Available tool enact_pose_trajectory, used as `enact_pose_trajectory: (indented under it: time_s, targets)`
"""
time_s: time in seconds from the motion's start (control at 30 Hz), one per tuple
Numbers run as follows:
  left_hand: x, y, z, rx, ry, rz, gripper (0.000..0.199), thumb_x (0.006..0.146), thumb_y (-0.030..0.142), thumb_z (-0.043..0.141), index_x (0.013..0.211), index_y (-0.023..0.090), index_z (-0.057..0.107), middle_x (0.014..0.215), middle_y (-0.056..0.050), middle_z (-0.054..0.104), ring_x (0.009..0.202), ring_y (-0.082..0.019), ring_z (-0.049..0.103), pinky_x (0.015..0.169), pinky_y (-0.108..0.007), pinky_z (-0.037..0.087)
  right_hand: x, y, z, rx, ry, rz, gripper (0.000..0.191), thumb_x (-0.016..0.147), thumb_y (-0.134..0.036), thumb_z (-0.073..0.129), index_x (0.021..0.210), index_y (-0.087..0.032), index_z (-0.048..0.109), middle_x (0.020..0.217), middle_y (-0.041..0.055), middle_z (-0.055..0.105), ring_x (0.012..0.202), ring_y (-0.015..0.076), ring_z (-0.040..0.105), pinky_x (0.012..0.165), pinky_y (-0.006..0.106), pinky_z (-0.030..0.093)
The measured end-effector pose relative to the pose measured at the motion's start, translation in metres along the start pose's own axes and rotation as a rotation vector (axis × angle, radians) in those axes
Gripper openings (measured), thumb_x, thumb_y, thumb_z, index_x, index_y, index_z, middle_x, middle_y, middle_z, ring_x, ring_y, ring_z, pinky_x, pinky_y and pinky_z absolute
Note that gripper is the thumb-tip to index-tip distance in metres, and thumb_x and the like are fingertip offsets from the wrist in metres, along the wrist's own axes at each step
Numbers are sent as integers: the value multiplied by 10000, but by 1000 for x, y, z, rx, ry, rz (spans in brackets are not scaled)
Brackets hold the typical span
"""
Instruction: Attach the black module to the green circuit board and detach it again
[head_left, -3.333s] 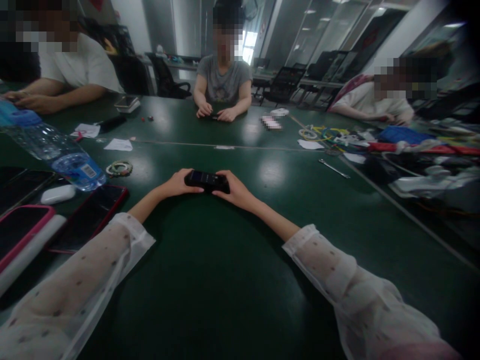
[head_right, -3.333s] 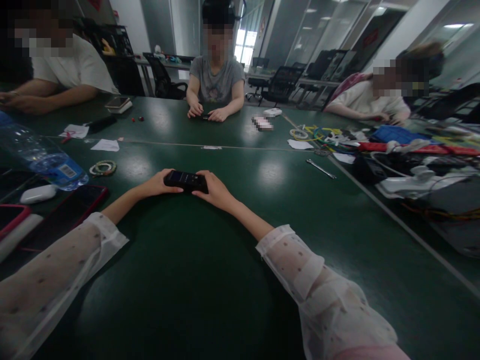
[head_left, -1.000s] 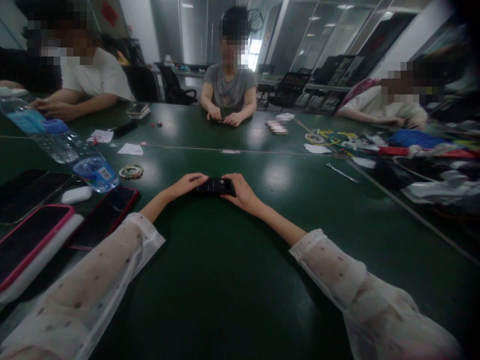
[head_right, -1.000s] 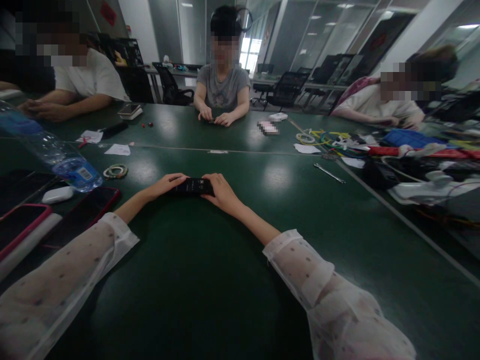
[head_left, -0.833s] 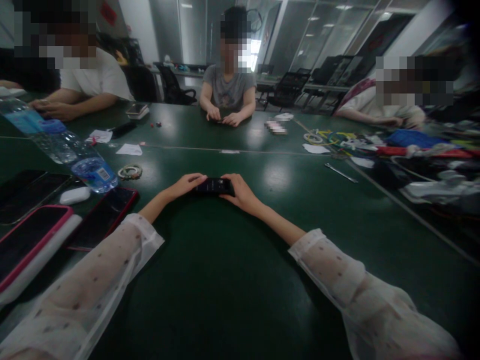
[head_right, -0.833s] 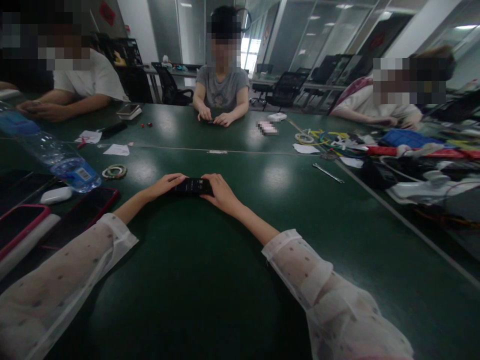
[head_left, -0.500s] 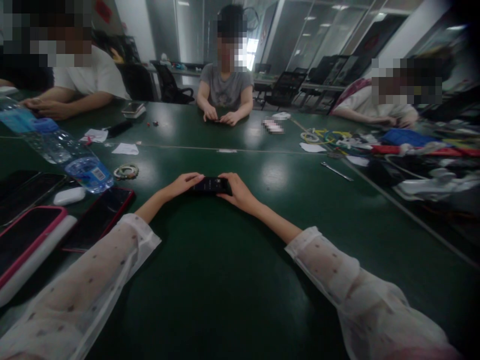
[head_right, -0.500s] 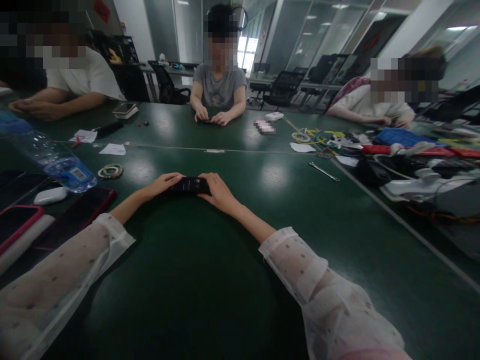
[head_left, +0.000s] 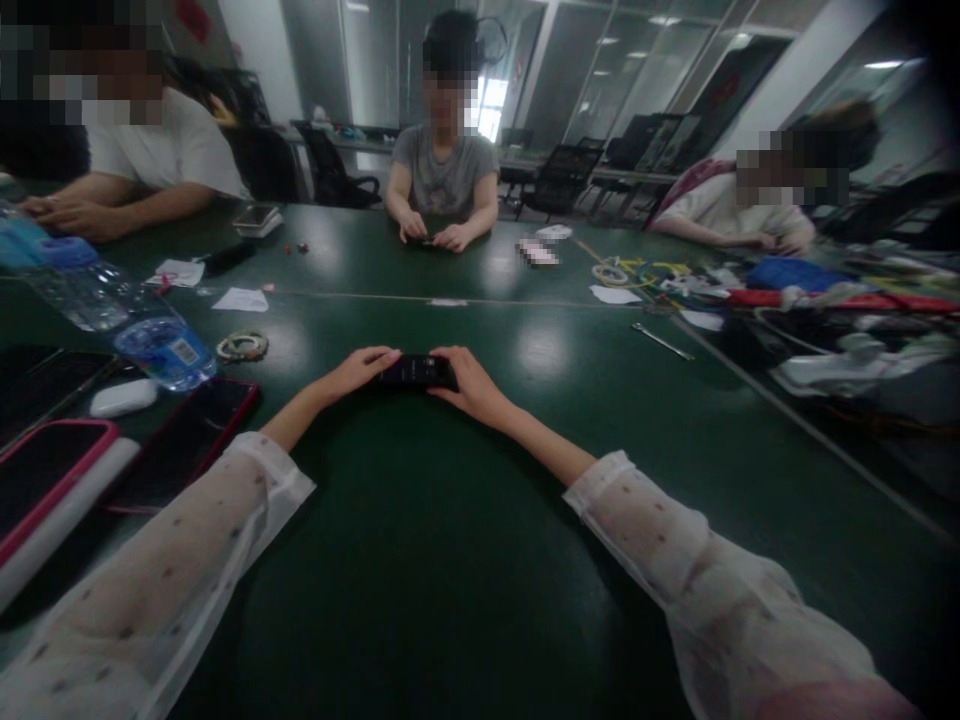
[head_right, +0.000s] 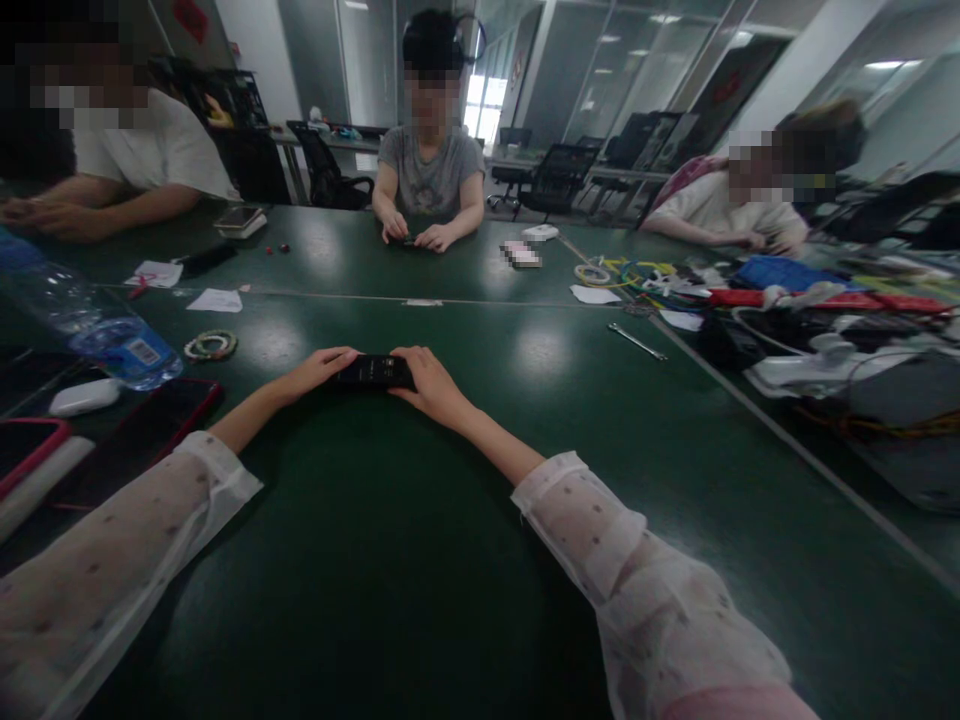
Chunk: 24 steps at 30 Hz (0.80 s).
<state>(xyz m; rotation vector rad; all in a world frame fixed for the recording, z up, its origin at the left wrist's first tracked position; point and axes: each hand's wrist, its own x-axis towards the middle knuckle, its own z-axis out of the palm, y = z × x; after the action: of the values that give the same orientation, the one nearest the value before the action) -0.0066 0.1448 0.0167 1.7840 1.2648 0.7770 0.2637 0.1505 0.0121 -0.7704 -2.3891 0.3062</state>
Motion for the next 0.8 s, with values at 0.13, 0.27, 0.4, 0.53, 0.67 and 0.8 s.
enact_pose_trajectory:
  time_s: [0.13,0.27,0.4,0.53,0.67,0.8]
  targets:
    - [0,0,0,-30,-2,-25,620,888,718,487,1190,215,685,1215,-92,673,1153,-288,591,1043,-430,413,0,0,0,13,-4,14,539,853,-284,725,1309,-235,441,1253,115,585,1139,296,570,969,526,516]
    - [-4,4,1,-84,-23,-64,692,891,774,384,1117,204,705,1138,-99,699,1083,-291,621,1017,-444,429,0,0,0,56,-8,48,556,855,-304,726,1331,-245,443,1285,115,580,1178,297,566,992,540,507]
    - [-6,4,0,-69,-29,-27,745,913,778,291,1106,177,686,1086,-111,700,1020,-283,639,961,-443,461,0,2,0,135,-17,110,564,855,-319,729,1341,-240,453,1303,115,584,1178,282,575,996,528,505]
    - [-3,2,-2,35,-39,104,679,878,732,469,1224,168,621,1166,-125,674,1074,-285,630,962,-437,472,0,4,-1,202,-20,135,558,846,-316,737,1330,-237,470,1275,107,601,1161,273,585,977,505,513]
    - [-2,3,-3,117,-54,134,732,693,549,801,1277,170,575,1259,-129,645,1161,-296,608,1010,-438,458,1,3,-2,221,-14,150,548,840,-303,739,1323,-253,483,1274,100,604,1160,278,590,971,516,510]
    - [-4,6,-3,154,-45,122,683,656,478,834,1222,178,597,1221,-119,666,1138,-298,626,999,-462,467,0,3,-1,236,-23,154,548,849,-310,729,1331,-251,475,1289,100,594,1165,270,589,969,506,512]
